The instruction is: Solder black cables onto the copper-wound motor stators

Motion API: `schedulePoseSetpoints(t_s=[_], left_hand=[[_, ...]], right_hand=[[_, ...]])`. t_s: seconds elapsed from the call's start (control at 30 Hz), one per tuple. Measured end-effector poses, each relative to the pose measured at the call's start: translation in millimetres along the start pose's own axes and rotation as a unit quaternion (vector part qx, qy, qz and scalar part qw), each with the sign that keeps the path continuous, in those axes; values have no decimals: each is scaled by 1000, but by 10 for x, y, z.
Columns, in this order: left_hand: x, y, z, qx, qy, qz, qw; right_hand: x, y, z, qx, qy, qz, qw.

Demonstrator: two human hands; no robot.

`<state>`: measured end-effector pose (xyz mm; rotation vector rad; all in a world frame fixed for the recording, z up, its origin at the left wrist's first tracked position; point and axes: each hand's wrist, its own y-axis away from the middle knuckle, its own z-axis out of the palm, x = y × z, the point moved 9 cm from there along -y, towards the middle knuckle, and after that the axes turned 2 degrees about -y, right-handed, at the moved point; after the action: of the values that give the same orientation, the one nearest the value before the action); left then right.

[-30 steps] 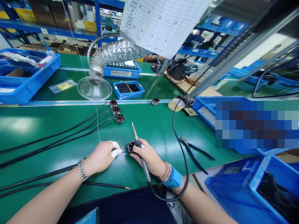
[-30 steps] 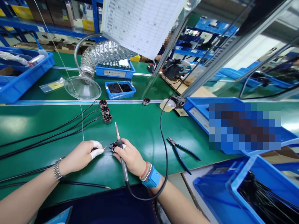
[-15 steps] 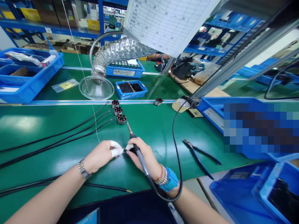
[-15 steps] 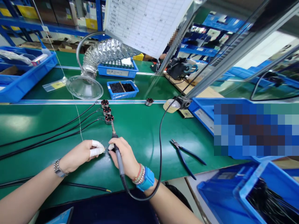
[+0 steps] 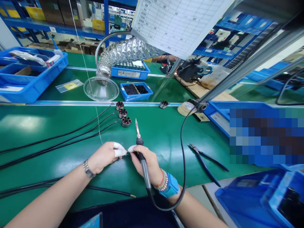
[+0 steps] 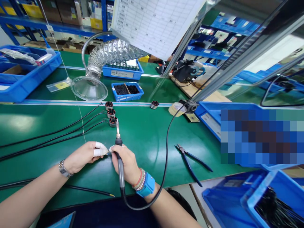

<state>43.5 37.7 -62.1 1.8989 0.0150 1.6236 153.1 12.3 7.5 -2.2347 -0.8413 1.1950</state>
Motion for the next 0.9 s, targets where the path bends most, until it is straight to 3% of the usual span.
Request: schedulePoseSetpoints(t_s=[0.2,0.37,0.63,0.9], left_hand=[[78,30,-45,26,-56,32,998],[120,28,-47,25,-87,46,995],[111,37,-26,16,-117,47,992],[101,14,-46,24,-129,54,990]], right_hand=[[-31,-93,75,-122,-19,-1,992],[-19,-100,19,-92,-28,18,995],[-63,-140,75,-110,-40,13,993],[237,21,52,-83,-73,137,984]])
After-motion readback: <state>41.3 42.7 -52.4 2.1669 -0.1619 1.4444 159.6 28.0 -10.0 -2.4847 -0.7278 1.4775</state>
